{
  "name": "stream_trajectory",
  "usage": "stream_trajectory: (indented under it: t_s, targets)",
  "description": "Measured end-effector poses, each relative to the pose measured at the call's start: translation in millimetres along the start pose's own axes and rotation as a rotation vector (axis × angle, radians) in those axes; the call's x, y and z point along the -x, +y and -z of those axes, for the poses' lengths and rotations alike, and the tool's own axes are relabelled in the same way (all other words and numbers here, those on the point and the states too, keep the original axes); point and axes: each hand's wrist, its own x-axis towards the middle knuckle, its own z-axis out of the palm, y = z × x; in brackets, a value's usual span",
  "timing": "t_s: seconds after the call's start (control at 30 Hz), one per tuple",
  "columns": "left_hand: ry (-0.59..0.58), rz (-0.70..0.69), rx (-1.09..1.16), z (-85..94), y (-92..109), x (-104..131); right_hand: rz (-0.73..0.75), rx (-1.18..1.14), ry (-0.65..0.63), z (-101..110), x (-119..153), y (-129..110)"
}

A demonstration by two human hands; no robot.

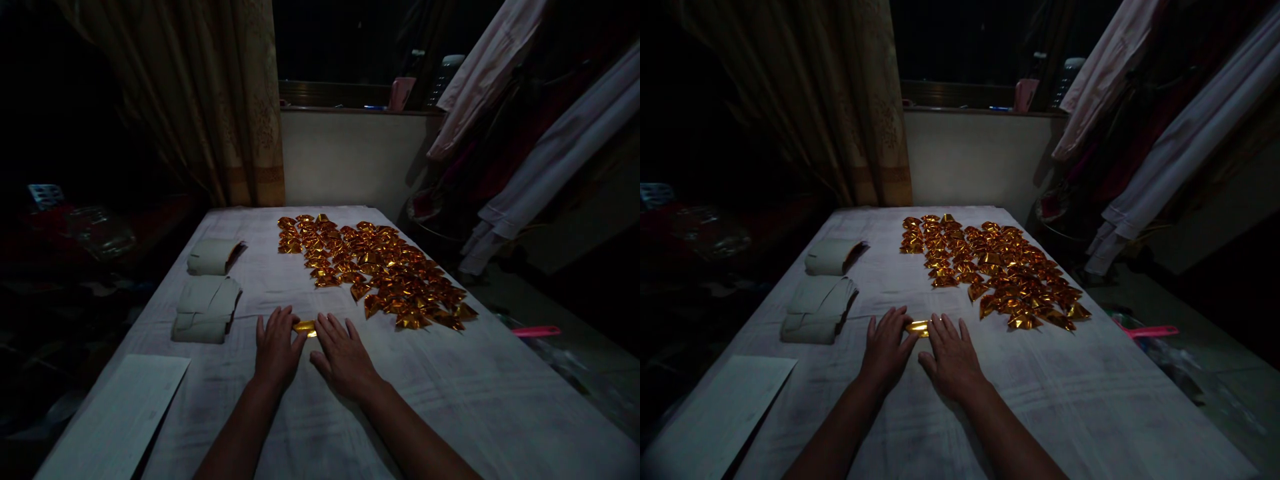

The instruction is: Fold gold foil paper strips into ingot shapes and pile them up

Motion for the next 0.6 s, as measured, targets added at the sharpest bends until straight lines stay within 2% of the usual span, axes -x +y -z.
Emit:
stream_trajectory:
  t_s: [0.27, 0.43, 0.6]
  targets:
    - [0.011, 0.001, 0.017, -3.5, -1.7, 0.2, -0.084, 0.077, 0.009, 4.0, 1.1, 8.0]
    - [0.062, 0.007, 0.016, -5.2, -3.3, 0.4, -0.079, 0.083, 0.132, -1.1, -1.3, 10.1]
    - [0.077, -0.008, 0.057, -5.0, -5.7, 1.4, -0.067, 0.034, 0.228, 1.0, -15.7, 12.4]
